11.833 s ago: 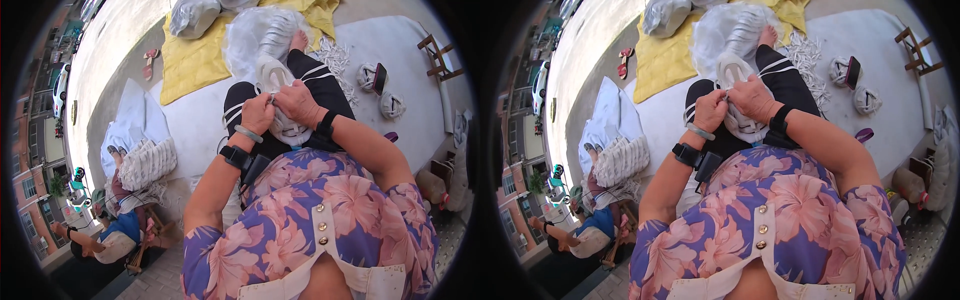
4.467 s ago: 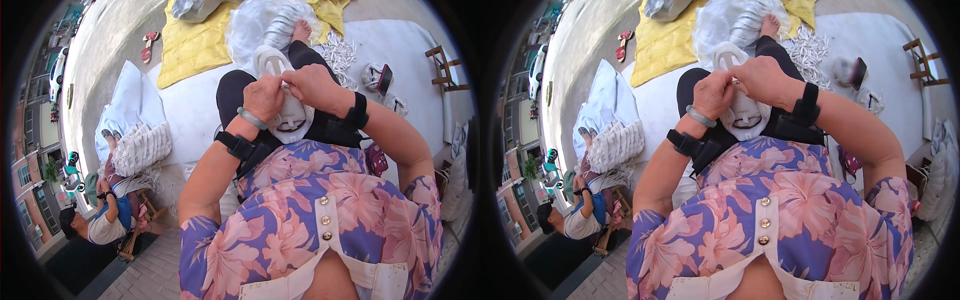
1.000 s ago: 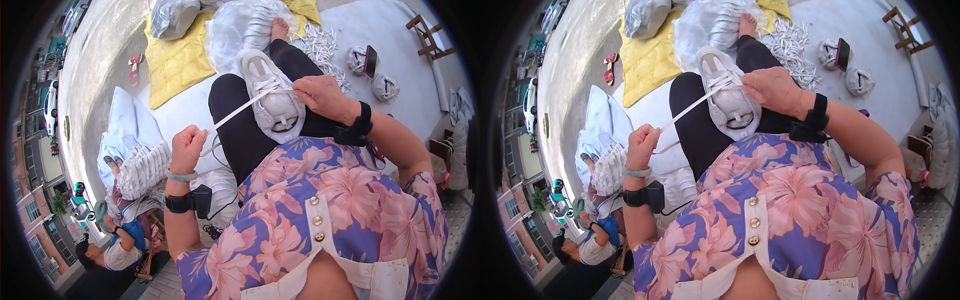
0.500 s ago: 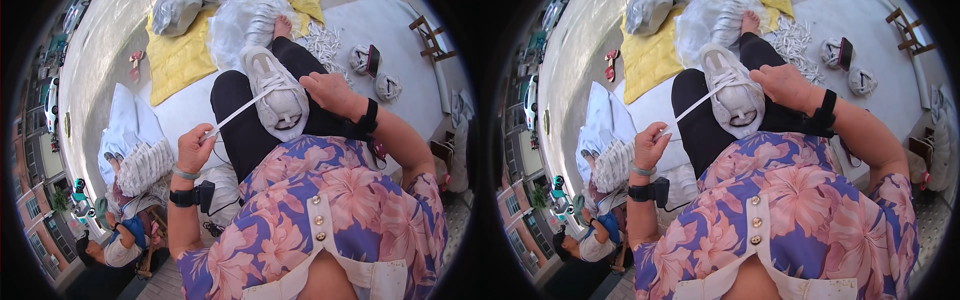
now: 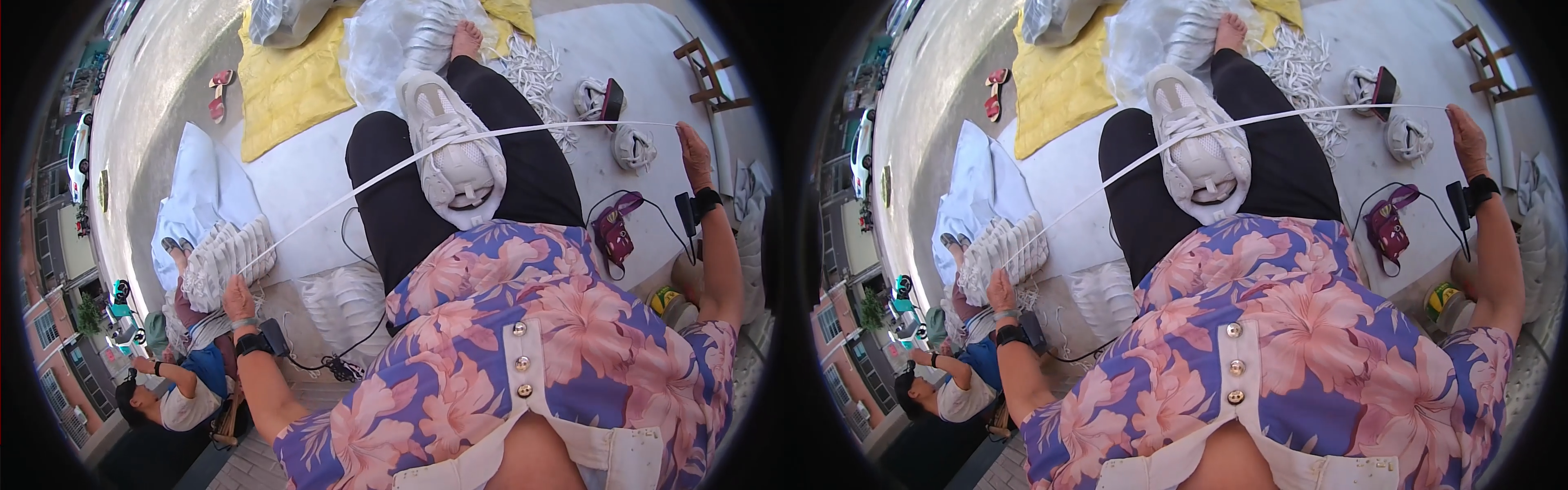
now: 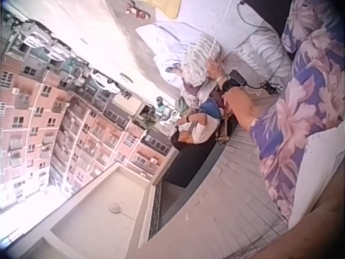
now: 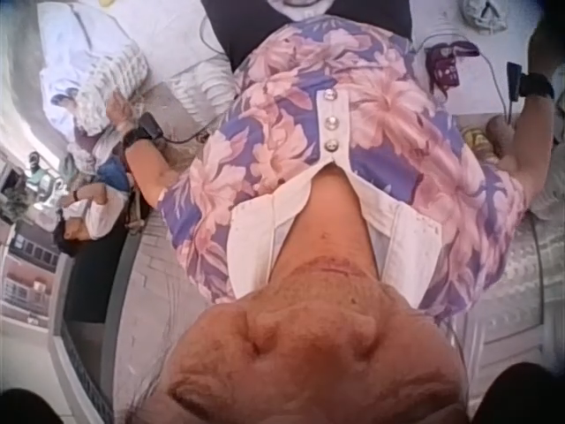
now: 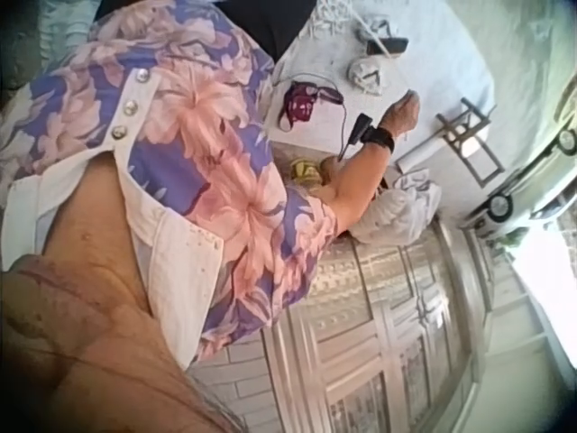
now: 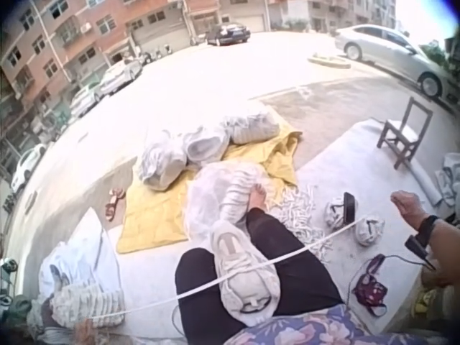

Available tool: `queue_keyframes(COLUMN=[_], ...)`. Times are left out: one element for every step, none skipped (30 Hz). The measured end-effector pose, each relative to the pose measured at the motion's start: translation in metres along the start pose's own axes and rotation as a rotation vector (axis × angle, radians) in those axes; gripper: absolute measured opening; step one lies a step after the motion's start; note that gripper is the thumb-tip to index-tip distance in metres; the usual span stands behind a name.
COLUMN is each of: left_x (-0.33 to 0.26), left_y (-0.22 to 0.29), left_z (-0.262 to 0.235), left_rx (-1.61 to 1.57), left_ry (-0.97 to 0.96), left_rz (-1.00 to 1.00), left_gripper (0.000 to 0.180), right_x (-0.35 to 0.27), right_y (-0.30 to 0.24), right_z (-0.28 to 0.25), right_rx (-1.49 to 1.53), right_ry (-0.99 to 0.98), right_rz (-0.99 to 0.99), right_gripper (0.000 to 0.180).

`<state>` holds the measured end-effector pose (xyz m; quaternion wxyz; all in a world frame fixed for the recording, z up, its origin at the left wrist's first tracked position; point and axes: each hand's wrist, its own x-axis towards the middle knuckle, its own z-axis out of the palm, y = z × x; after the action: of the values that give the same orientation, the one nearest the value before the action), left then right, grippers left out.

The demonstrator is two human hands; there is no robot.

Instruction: Insert laces into a white sneaker and tie them.

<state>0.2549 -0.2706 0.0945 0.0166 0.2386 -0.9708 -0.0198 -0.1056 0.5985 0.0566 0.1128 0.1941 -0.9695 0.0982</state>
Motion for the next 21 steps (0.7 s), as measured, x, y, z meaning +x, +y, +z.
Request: queue_keyframes(left_x=[-0.001,-0.012,-0.020,-0.022,-0.023,-0.022,-0.022,-0.023,-0.013,-0.002,0.001,0.009,0.018,0.026,0.029,0.034,0.034,0.038,0.042,0.044,0.047], left_y=[-0.026,-0.050,-0.072,-0.090,-0.107,-0.115,-0.120,-0.124,-0.108,-0.086,-0.069,-0.046,-0.017,0.034,0.078,0.117,0.152,0.190,0.225,0.252,0.275], left_z=[-0.003,-0.016,-0.029,-0.040,-0.052,-0.064,-0.071,-0.072,-0.066,-0.057,-0.046,-0.034,-0.019,-0.011,-0.003,0.005,0.009,0.008,0.006,0.003,0.005], left_rx=[-0.001,0.028,0.082,0.132,0.135,-0.069,-0.272,-0.269,-0.341,-0.411,-0.420,-0.413,-0.402,-0.583,-0.695,-0.813,-0.950,-1.034,-1.123,-1.171,-1.223], left_ry=[-0.020,-0.041,0.035,0.113,0.114,0.097,0.080,0.081,-0.017,-0.116,-0.180,-0.383,-0.584,-0.755,-0.826,-0.961,-1.061,-1.117,-1.172,-1.198,-1.223], left_rz=[-0.073,-0.165,-0.112,-0.053,-0.056,-0.277,-0.498,-0.500,-0.593,-0.684,-0.653,-0.534,-0.407,-0.477,-0.454,-0.392,-0.375,-0.312,-0.242,-0.196,-0.147], left_gripper=[0.024,0.024,0.024,0.024,0.024,0.024,0.023,0.023,0.024,0.025,0.030,0.032,0.033,0.036,0.038,0.038,0.036,0.035,0.034,0.034,0.033], right_x=[-0.013,-0.011,-0.005,-0.004,-0.001,-0.002,-0.002,-0.002,-0.005,-0.008,-0.006,-0.006,-0.007,-0.002,-0.001,0.007,0.018,0.027,0.033,0.038,0.045], right_y=[0.055,0.051,0.050,0.045,0.042,0.040,0.038,0.035,0.032,0.030,0.026,0.020,0.013,-0.048,-0.088,-0.137,-0.181,-0.219,-0.245,-0.267,-0.285], right_z=[-0.007,-0.022,-0.039,-0.040,-0.038,-0.036,-0.034,-0.030,-0.031,-0.033,-0.029,-0.025,-0.022,-0.006,0.009,0.012,0.011,0.012,0.015,0.021,0.025], right_rx=[-0.075,-0.210,-0.026,-0.026,0.053,0.130,0.207,0.287,0.354,0.423,0.503,0.580,0.656,0.770,0.947,1.123,1.285,1.383,1.491,1.601,1.608], right_ry=[-0.055,0.005,-0.249,-0.250,-0.242,-0.236,-0.229,-0.222,-0.208,-0.192,-0.180,-0.166,-0.151,-0.382,-0.564,-0.750,-0.910,-1.036,-1.124,-1.217,-1.244], right_rz=[0.098,0.068,0.362,0.363,0.439,0.516,0.592,0.668,0.750,0.833,0.904,0.978,1.055,1.044,1.048,0.985,0.907,0.880,0.821,0.749,0.718], right_gripper=[0.025,0.027,0.027,0.027,0.026,0.025,0.025,0.026,0.027,0.028,0.030,0.033,0.035,0.038,0.037,0.033,0.027,0.021,0.020,0.018,0.018])
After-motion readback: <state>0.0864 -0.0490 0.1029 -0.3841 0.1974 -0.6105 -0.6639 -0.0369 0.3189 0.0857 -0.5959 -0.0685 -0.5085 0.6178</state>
